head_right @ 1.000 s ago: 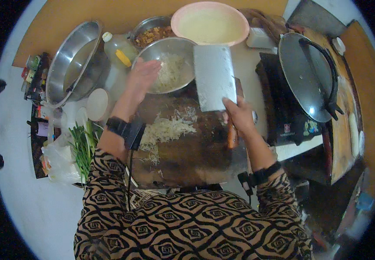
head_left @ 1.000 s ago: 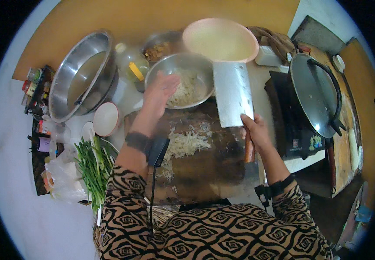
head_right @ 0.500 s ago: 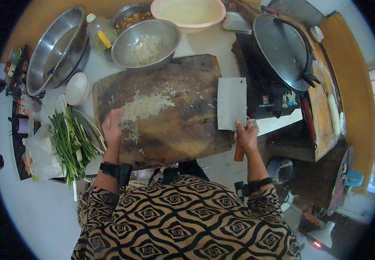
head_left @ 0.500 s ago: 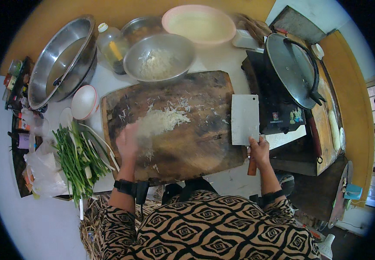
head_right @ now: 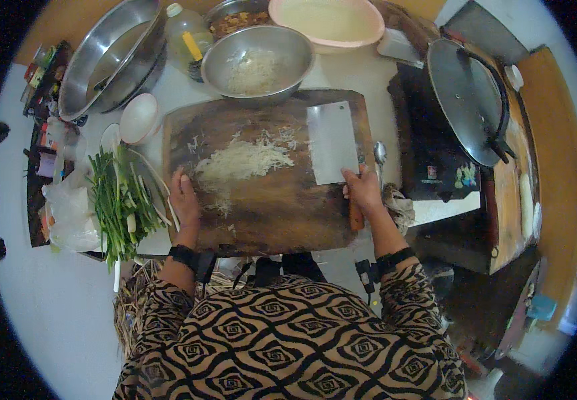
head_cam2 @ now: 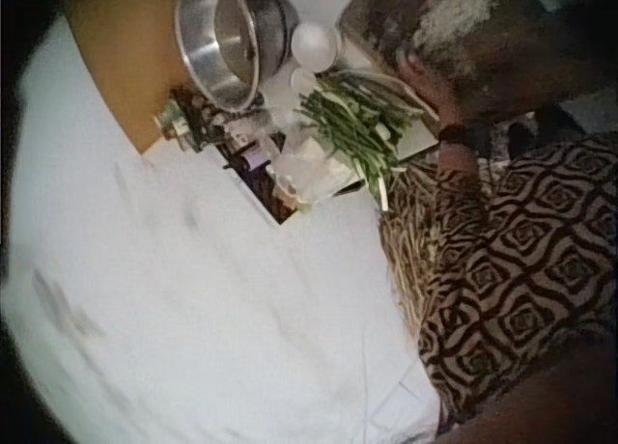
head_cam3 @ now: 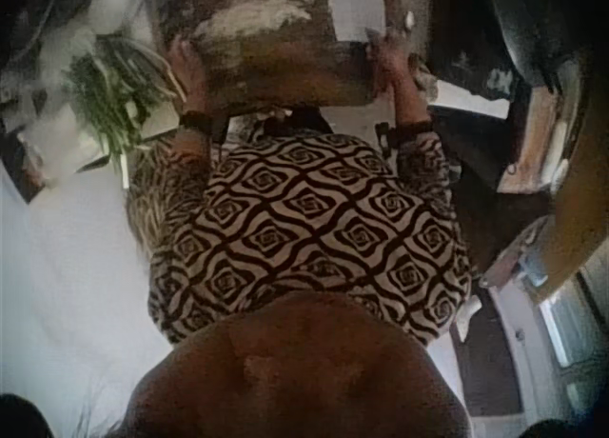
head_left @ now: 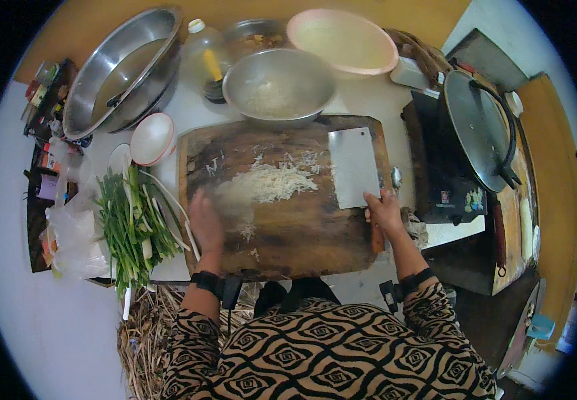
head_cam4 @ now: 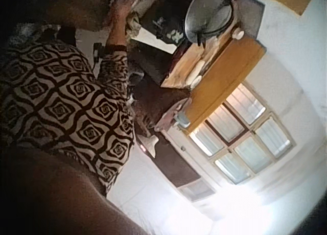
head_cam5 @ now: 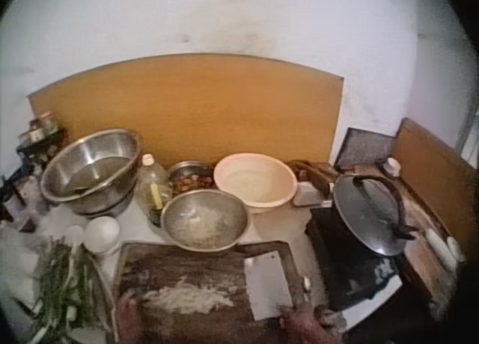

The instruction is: The person chops shredded vegetables on a wooden cutting board using a cleaver, then transfers the chopped pieces into a metal bowl. They add seasonings and oil, then mix the contents with a spoon.

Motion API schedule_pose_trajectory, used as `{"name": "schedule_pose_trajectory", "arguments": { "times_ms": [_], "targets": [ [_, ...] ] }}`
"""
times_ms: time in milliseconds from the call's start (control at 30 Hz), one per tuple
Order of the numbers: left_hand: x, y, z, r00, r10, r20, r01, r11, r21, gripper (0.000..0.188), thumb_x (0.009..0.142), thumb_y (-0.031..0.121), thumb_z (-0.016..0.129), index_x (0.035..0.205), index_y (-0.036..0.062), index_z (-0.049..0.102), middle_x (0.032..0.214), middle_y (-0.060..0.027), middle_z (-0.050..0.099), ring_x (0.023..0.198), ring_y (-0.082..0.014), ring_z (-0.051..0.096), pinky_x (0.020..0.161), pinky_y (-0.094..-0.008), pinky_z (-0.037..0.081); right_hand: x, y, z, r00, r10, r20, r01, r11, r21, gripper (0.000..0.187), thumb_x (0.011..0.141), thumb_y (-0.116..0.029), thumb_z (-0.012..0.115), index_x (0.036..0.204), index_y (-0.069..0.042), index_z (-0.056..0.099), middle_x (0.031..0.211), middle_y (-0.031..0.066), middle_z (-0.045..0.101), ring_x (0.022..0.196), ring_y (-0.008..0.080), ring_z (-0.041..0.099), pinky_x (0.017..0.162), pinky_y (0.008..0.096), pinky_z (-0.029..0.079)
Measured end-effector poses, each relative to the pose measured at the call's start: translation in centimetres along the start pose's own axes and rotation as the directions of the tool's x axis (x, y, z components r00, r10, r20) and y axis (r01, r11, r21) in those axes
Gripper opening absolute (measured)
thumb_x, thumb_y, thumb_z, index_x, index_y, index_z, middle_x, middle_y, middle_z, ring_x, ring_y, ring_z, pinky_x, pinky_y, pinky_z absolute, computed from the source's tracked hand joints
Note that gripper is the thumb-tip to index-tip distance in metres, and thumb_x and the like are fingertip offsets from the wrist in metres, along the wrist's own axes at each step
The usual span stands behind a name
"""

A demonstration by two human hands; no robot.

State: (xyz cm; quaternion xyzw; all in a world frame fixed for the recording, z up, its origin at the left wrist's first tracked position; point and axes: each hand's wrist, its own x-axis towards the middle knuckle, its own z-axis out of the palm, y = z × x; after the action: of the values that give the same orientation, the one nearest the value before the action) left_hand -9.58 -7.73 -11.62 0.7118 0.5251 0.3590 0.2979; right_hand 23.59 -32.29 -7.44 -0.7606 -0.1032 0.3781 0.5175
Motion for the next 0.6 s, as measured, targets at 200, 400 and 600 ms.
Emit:
{"name": "schedule_pose_trajectory", "arguments": {
  "times_ms": [200, 400, 600],
  "targets": [
    [0.0, -1.0, 1.6, 0.997, 0.063, -0.035, -0.058, 0.991, 0.124, 0.034, 0.096, 0.016, 0.048, 0.125, -0.0017, 0.052, 0.129, -0.0190, 0.052, 0.123, -0.0329, 0.047, 0.107, -0.0418, 0.034, 1.3, -0.7, 5.2, 0.977, -0.042, 0.207, 0.071, 0.989, -0.133, 0.026, 0.089, -0.019, 0.066, 0.097, 0.004, 0.057, 0.068, 0.0054, 0.058, 0.049, 0.0129, 0.054, 0.044, 0.0291, 0.045],
    [-0.1, 0.9, 4.4, 0.995, 0.091, -0.028, -0.091, 0.996, 0.018, 0.035, 0.097, 0.015, 0.046, 0.128, -0.0016, 0.051, 0.129, -0.0198, 0.053, 0.122, -0.0335, 0.048, 0.105, -0.0393, 0.035, -0.7, -1.3, 10.3, 0.935, 0.025, 0.355, 0.056, 0.975, -0.216, 0.030, 0.089, -0.021, 0.065, 0.099, 0.005, 0.054, 0.064, 0.0047, 0.057, 0.049, 0.0123, 0.054, 0.045, 0.0288, 0.045],
    [-0.2, 3.5, 5.7, 0.997, 0.045, -0.068, -0.059, 0.974, -0.219, 0.034, 0.098, 0.016, 0.044, 0.123, -0.0056, 0.054, 0.126, -0.0225, 0.056, 0.119, -0.0342, 0.053, 0.103, -0.0392, 0.038, -4.3, -1.2, 15.2, 0.908, 0.062, 0.414, 0.061, 0.959, -0.275, 0.031, 0.089, -0.024, 0.065, 0.096, 0.003, 0.054, 0.062, 0.0057, 0.058, 0.050, 0.0126, 0.058, 0.045, 0.0283, 0.046]
  ]
}}
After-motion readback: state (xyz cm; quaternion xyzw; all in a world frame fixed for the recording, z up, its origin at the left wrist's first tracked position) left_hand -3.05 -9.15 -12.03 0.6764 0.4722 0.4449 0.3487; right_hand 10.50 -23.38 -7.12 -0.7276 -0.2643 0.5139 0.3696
